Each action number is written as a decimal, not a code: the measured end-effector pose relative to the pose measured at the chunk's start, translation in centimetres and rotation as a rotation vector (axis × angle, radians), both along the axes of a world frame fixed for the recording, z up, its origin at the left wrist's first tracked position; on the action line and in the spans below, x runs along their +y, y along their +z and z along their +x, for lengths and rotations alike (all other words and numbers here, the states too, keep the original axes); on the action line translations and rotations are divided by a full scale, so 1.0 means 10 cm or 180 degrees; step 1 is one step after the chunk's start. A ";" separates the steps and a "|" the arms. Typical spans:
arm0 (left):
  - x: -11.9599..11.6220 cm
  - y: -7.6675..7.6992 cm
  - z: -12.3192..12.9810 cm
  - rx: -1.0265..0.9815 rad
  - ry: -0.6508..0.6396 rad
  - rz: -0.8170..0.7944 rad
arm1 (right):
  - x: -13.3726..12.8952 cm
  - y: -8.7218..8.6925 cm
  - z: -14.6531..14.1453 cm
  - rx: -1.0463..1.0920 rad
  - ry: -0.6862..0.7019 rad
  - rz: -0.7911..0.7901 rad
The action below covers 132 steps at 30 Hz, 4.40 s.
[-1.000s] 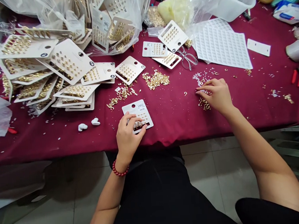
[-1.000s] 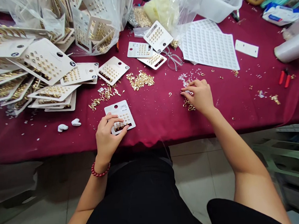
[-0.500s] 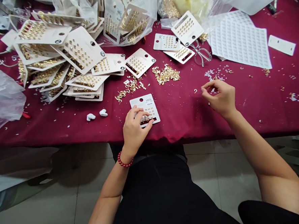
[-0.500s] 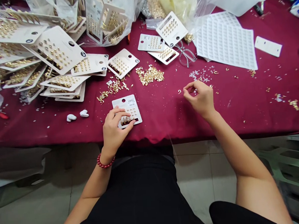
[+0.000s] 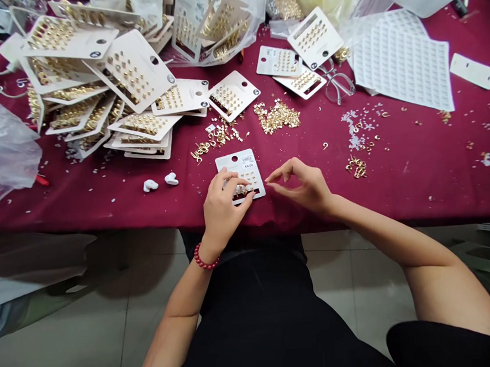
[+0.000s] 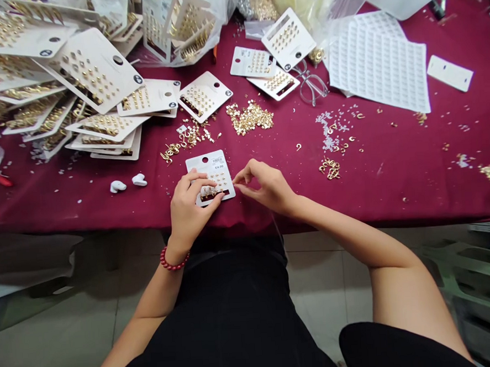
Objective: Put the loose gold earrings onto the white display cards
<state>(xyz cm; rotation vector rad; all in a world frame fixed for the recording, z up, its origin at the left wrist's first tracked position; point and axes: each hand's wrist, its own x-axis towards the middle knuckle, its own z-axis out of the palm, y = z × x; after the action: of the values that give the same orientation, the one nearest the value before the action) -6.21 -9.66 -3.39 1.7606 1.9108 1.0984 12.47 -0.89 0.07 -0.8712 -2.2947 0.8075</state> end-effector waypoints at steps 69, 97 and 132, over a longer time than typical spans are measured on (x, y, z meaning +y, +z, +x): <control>0.01 -0.02 0.01 0.0192 0.0054 -0.0027 | 0.28 0.14 -0.51 -0.2345 0.1775 0.2008; 0.02 -0.04 0.01 0.0275 0.0080 0.0003 | 0.24 0.31 -0.47 -0.2205 0.1914 0.2078; 0.00 -0.06 0.00 0.0210 0.0065 -0.0028 | 0.16 0.19 -0.62 -0.2380 0.2022 0.2269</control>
<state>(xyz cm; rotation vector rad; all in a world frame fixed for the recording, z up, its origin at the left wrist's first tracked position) -6.16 -9.64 -3.95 1.7977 1.9733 1.0497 6.23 0.72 1.93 -0.0811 -3.2422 -0.2306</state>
